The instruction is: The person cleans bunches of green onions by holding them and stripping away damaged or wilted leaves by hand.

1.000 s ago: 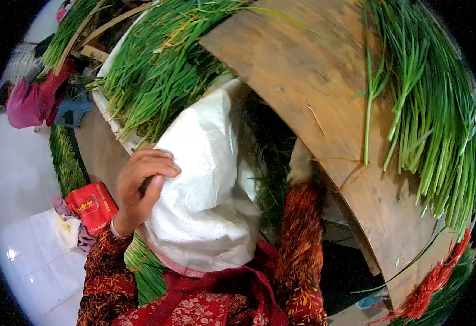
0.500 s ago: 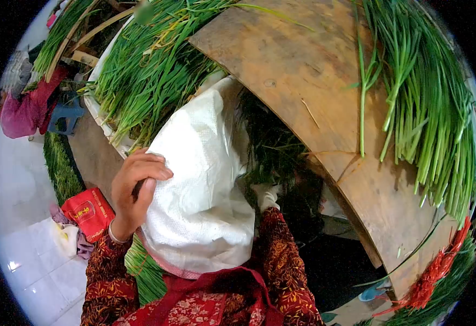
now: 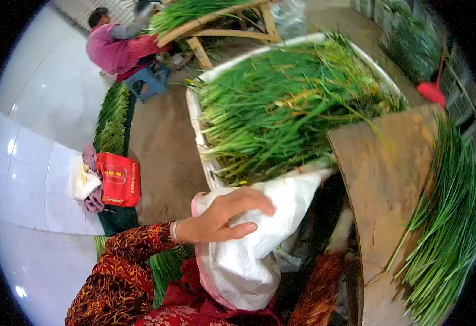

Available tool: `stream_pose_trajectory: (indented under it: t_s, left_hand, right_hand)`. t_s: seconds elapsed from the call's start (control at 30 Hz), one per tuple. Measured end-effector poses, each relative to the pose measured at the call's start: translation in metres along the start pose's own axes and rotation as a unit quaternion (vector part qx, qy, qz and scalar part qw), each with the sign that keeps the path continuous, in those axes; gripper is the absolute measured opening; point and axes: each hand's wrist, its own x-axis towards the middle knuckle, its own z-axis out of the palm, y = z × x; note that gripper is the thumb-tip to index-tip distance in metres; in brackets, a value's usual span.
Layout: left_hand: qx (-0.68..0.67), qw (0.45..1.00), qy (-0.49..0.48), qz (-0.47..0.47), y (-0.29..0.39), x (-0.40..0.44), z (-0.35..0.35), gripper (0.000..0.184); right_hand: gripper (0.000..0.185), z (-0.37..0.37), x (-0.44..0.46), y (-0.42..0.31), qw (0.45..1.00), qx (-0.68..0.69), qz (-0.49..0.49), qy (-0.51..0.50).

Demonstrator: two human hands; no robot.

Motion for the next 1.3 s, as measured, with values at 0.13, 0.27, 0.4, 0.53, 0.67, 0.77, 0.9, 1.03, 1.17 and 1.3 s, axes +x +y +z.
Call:
stream_pose_trajectory:
  t_s: [0.13, 0.27, 0.4, 0.53, 0.67, 0.77, 0.9, 1.03, 1.17, 1.3]
  left_hand:
    - [0.117, 0.982, 0.018, -0.145, -0.031, 0.015, -0.040, 0.071]
    - [0.358, 0.902, 0.047, -0.236, -0.107, 0.015, -0.087, 0.079]
    - [0.299, 0.909, 0.125, -0.263, -0.175, 0.028, -0.133, 0.076]
    - [0.390, 0.870, 0.157, -0.257, -0.221, 0.056, -0.164, 0.070]
    - [0.399, 0.843, 0.115, -0.341, -0.250, 0.078, -0.194, 0.082]
    - [0.412, 0.835, 0.099, -0.352, -0.280, 0.078, -0.203, 0.088]
    - [0.440, 0.821, 0.083, -0.353, -0.277, 0.075, -0.205, 0.095]
    - [0.419, 0.820, 0.057, -0.385, -0.275, 0.077, -0.210, 0.096]
    - [0.425, 0.793, -0.002, -0.436, -0.270, 0.090, -0.209, 0.097]
    - [0.301, 0.853, 0.067, -0.420, -0.284, 0.085, -0.203, 0.101]
  right_hand:
    - [0.055, -0.001, -0.085, 0.062, 0.997, 0.007, 0.047, -0.062]
    - [0.050, -0.024, -0.139, 0.118, 0.963, 0.094, 0.135, -0.214]
    - [0.041, -0.051, -0.150, 0.103, 0.952, 0.125, 0.220, -0.170]
    - [0.032, -0.071, -0.161, 0.070, 0.952, 0.094, 0.266, -0.117]
    - [0.033, -0.073, -0.165, 0.092, 0.947, 0.104, 0.264, -0.153]
    - [0.034, -0.068, -0.167, 0.096, 0.943, 0.107, 0.266, -0.168]
    - [0.035, -0.065, -0.169, 0.101, 0.940, 0.114, 0.269, -0.178]
    - [0.036, -0.060, -0.175, 0.114, 0.933, 0.125, 0.273, -0.200]
    - [0.037, -0.053, -0.182, 0.148, 0.910, 0.163, 0.296, -0.240]
    - [0.037, -0.049, -0.187, 0.134, 0.921, 0.131, 0.277, -0.242]
